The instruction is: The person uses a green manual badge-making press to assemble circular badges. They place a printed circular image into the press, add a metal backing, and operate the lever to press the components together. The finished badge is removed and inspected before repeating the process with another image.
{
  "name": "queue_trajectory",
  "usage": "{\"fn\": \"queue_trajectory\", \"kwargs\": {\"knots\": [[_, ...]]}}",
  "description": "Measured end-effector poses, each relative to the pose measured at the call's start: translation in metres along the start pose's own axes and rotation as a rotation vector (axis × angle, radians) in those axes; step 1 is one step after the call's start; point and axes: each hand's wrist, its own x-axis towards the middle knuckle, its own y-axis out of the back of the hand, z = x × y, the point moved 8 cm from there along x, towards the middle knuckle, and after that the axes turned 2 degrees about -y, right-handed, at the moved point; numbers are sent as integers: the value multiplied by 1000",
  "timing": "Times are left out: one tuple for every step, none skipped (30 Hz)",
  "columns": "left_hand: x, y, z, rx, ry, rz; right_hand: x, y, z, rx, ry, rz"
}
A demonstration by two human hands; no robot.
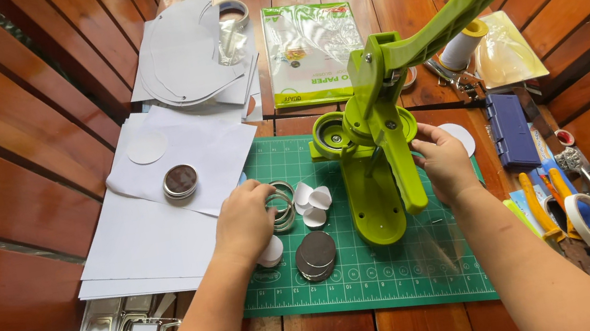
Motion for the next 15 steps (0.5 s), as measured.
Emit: {"fn": "queue_trajectory", "kwargs": {"knots": [[2, 2, 2, 22, 4, 31, -5, -5, -3, -11, -8, -21], [4, 4, 4, 44, 7, 61, -10, -9, -6, -21, -16, -40], [5, 1, 2, 42, 6, 61, -9, -5, 0, -22, -16, -38], [8, 0, 0, 74, 13, 78, -7, 0, 5, -58, 0, -28], [10, -1, -2, 106, 21, 95, -5, 5, 9, -94, 17, -18], [11, -2, -2, 105, 20, 96, -15, 6, 8, -94, 19, -18], [12, -3, -3, 110, 25, 106, -24, 12, 4, -169, 37, 36], [13, -3, -4, 115, 31, 114, -34, 16, 1, -243, 55, 88], [13, -3, -7, 115, 32, 113, -50, 10, -3, -244, 54, 88], [13, -3, -10, 98, 37, 121, -65, 3, -9, -253, 90, 79], [13, -3, -12, 80, 43, 129, -81, -4, -15, -261, 126, 70], [13, 6, -10, 81, 43, 128, -86, -5, -10, -261, 125, 70], [12, 9, -13, 28, 108, 70, -92, -7, -8, -267, 177, 65], [10, 13, -16, -25, 173, 12, -98, -10, -7, -273, 229, 60], [10, 22, -14, -23, 174, 12, -103, -12, -7, -272, 228, 60]]}}
